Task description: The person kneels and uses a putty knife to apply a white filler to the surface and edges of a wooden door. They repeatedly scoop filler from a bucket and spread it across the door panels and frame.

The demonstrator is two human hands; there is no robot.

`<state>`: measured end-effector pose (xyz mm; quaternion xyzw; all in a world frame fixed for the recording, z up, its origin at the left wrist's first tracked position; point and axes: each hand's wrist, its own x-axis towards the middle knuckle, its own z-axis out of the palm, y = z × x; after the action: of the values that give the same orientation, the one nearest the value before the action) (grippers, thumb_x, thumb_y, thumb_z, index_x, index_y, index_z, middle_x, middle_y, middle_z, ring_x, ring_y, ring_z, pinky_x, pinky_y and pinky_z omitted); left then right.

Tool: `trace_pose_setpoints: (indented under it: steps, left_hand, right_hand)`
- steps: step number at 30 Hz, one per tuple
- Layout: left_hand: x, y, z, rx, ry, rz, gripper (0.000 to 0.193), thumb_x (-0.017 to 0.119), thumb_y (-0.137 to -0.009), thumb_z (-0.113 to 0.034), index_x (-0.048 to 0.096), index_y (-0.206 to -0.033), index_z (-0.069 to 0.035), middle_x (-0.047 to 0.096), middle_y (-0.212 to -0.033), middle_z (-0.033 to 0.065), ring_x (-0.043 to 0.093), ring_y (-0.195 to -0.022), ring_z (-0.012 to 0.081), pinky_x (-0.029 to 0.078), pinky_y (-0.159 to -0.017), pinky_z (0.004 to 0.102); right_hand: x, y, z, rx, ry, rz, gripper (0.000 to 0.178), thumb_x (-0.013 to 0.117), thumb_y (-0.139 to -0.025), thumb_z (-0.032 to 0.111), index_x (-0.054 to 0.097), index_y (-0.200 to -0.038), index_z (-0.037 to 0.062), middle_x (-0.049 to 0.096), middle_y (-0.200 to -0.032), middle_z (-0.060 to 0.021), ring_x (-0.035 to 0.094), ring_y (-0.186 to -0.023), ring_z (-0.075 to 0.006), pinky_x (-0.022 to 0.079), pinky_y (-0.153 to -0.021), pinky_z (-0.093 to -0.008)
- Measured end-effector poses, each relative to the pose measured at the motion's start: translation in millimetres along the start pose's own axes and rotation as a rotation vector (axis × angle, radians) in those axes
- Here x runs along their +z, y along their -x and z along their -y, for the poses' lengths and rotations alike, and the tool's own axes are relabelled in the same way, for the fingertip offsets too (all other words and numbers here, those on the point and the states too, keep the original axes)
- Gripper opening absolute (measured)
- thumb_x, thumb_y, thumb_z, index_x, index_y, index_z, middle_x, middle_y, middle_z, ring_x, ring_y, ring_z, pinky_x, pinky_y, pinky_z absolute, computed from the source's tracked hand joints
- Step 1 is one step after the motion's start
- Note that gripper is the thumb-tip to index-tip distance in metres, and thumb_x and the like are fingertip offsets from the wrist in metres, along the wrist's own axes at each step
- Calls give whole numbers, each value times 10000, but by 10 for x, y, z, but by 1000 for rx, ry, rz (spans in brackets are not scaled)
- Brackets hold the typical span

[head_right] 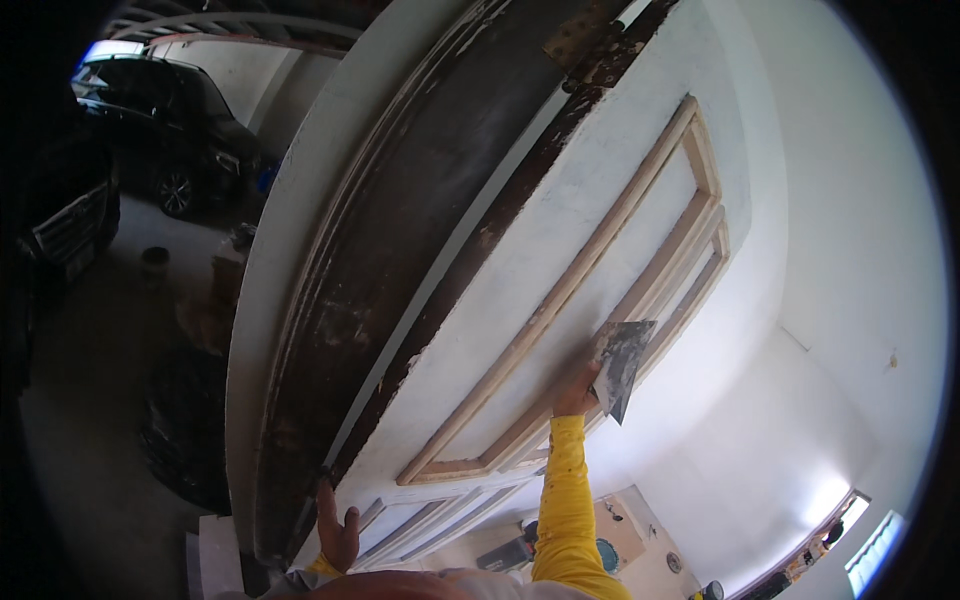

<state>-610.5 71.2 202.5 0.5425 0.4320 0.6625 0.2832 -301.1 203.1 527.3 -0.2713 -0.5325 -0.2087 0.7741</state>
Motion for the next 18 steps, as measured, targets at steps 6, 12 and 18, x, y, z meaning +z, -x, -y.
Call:
trace_pose_setpoints:
  steps: [6,12,18]
  left_hand:
    - [105,-9,144,83,-82,-7,660,487,-875,-254,248,-1382,95,310,-1410,295,311,-1313,419,229,-1094,428]
    - [-225,96,385,108,-112,108,676,522,-839,-263,285,-1380,65,352,-1394,279,406,-1259,404,325,-1047,401]
    - [-913,757,1589,-306,-382,519,705,586,-737,-146,337,-1389,-42,453,-1334,195,475,-1192,330,370,-990,380]
  right_hand:
    - [-152,-81,-50,57,63,90,360,517,-940,178,484,-1212,-56,526,-1232,-118,507,-1107,-217,376,-967,-323]
    - [-630,-153,29,-12,-204,12,332,522,-925,106,484,-1205,-69,544,-1201,-139,531,-1094,-228,401,-969,-342]
    - [-2450,471,-338,319,130,-265,371,539,-923,241,559,-1099,-84,633,-954,-109,596,-786,-186,487,-733,-330]
